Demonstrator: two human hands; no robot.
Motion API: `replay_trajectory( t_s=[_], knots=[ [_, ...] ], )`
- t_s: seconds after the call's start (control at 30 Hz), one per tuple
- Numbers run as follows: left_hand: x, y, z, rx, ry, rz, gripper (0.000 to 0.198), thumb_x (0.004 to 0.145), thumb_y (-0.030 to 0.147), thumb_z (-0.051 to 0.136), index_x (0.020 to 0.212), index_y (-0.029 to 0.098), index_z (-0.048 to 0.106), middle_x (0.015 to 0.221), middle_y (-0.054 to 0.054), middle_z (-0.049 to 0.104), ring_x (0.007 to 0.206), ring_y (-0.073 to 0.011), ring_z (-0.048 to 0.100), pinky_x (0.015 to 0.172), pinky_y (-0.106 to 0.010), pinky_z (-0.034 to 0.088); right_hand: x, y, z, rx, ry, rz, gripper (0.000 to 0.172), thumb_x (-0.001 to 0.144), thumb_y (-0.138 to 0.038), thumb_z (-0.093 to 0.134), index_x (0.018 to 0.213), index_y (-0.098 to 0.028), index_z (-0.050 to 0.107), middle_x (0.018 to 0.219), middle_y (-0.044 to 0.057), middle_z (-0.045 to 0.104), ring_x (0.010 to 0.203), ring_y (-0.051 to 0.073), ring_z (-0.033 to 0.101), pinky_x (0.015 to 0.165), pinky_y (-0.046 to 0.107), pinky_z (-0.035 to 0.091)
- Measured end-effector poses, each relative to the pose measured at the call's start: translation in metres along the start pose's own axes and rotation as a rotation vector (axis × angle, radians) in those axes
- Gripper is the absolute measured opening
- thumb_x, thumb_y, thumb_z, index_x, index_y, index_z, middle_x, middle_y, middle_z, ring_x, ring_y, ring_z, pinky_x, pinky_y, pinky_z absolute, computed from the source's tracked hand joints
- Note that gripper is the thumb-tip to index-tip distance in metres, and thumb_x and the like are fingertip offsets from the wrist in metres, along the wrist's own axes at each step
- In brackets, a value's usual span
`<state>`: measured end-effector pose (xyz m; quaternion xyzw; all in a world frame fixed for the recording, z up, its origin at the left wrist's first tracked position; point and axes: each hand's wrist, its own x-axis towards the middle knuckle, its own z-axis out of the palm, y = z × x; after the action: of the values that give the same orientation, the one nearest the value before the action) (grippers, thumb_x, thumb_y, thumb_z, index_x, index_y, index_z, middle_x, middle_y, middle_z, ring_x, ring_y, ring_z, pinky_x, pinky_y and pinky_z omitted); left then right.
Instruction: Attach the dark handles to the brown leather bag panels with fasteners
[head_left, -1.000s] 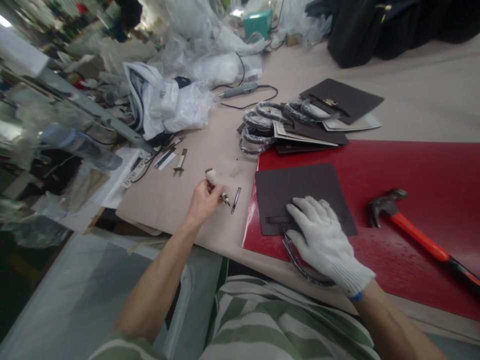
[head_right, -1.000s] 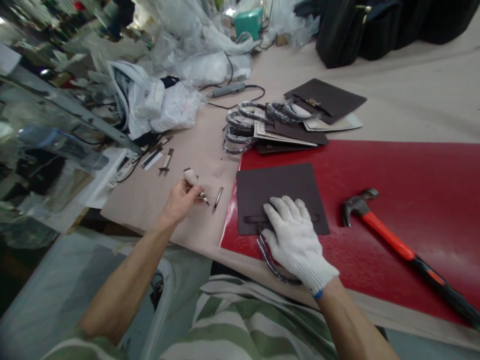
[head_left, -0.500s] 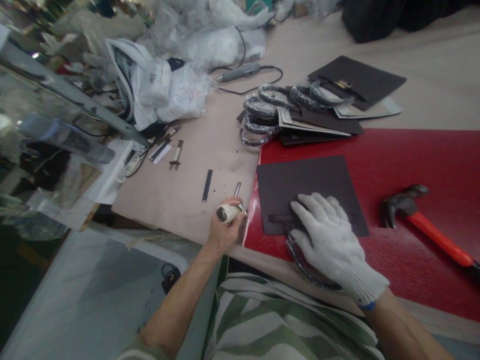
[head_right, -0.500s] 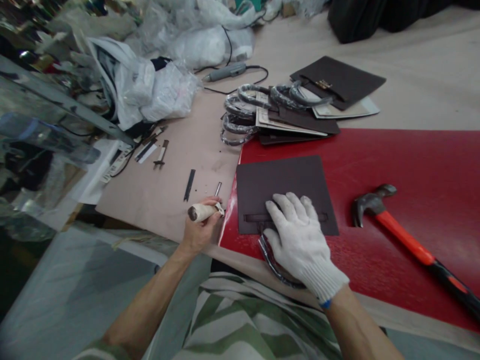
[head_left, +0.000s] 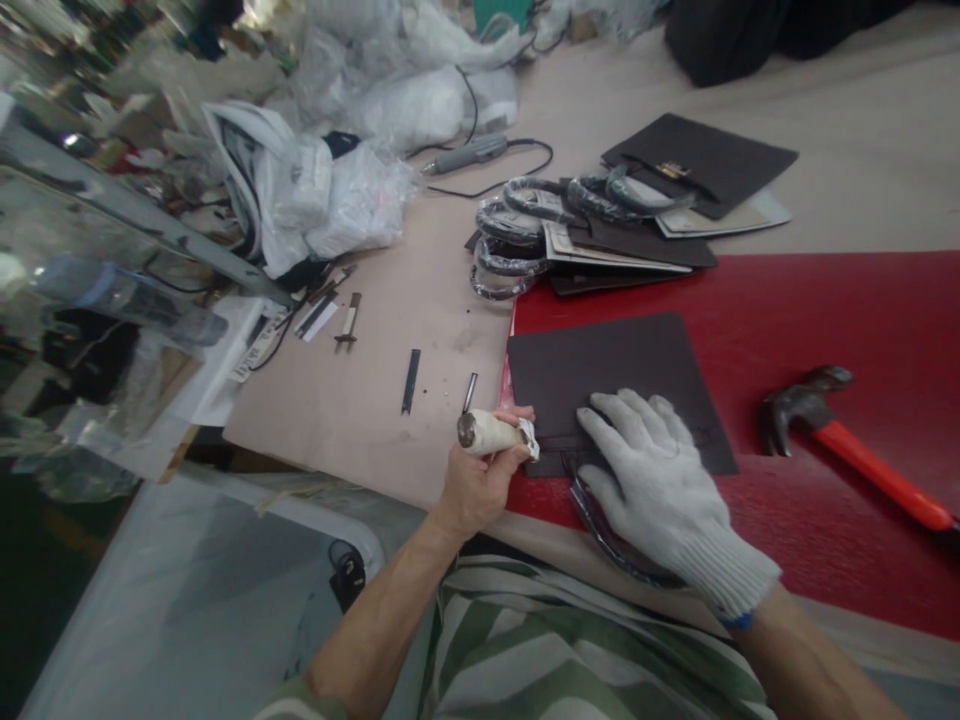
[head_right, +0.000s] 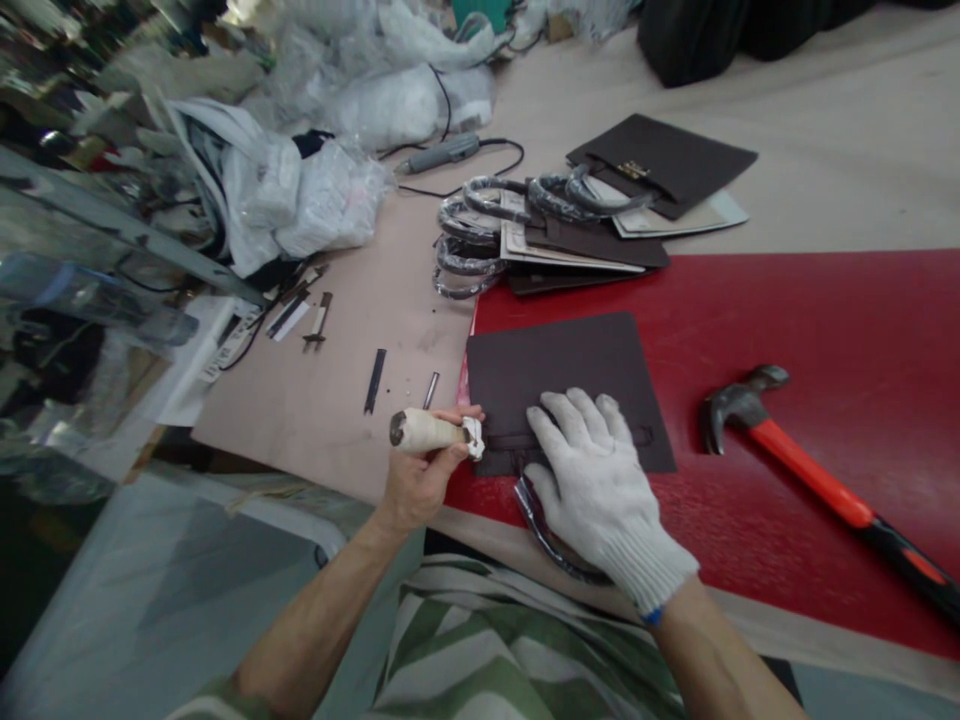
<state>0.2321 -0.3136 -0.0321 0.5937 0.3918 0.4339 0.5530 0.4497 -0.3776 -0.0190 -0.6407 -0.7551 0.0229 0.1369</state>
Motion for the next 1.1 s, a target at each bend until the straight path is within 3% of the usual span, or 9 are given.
replay_trajectory(
  t_s=[0.23, 0.57, 0.9, 1.0, 1.1],
  knots=[
    [0.000, -0.011, 0.005, 0.058, -0.060, 0.017, 0.027, 0.094, 0.039, 0.071, 0.109, 0.019, 0.060, 0.123, -0.016, 0.074, 0.113, -0.0288, 0.074, 0.103, -0.047, 0.058, -0.001, -0.001, 0.000, 0.011, 0.025, -0.005, 0.047, 0.096, -0.026, 0.053, 0.139, -0.007, 0.063, 0.147, 0.022, 0.056, 0.138, 0.043, 0.047, 0.119, 0.064, 0.034],
    [0.001, -0.012, 0.006, 0.146, -0.113, 0.069, 0.019, 0.095, 0.028, 0.068, 0.110, 0.020, 0.060, 0.123, -0.014, 0.074, 0.114, -0.0251, 0.073, 0.099, -0.039, 0.058, 0.000, -0.001, 0.001, 0.051, 0.012, 0.012, 0.048, 0.095, -0.026, 0.055, 0.139, -0.008, 0.063, 0.149, 0.019, 0.056, 0.138, 0.041, 0.047, 0.122, 0.063, 0.031],
    [0.007, -0.005, 0.003, 0.274, -0.223, 0.122, 0.020, 0.094, 0.018, 0.063, 0.113, 0.020, 0.059, 0.123, -0.014, 0.072, 0.117, -0.0242, 0.070, 0.105, -0.041, 0.054, 0.000, -0.001, -0.002, 0.097, -0.011, 0.020, 0.047, 0.094, -0.023, 0.055, 0.138, -0.009, 0.064, 0.149, 0.018, 0.056, 0.141, 0.041, 0.045, 0.123, 0.064, 0.028],
    [0.008, -0.003, 0.002, 0.273, -0.241, 0.114, 0.019, 0.093, 0.017, 0.062, 0.112, 0.020, 0.060, 0.123, -0.013, 0.072, 0.117, -0.0239, 0.069, 0.106, -0.041, 0.052, -0.001, 0.002, 0.000, 0.157, 0.028, 0.003, 0.044, 0.095, -0.023, 0.055, 0.134, -0.009, 0.065, 0.145, 0.018, 0.059, 0.140, 0.041, 0.047, 0.122, 0.065, 0.029],
    [0.009, -0.003, 0.001, 0.218, -0.237, 0.082, 0.019, 0.092, 0.017, 0.064, 0.110, 0.019, 0.059, 0.122, -0.013, 0.072, 0.118, -0.0244, 0.068, 0.105, -0.042, 0.052, -0.005, 0.009, 0.001, 0.321, 0.158, 0.006, 0.037, 0.098, -0.026, 0.053, 0.130, -0.012, 0.066, 0.136, 0.015, 0.065, 0.131, 0.033, 0.057, 0.121, 0.057, 0.037]
  ],
)
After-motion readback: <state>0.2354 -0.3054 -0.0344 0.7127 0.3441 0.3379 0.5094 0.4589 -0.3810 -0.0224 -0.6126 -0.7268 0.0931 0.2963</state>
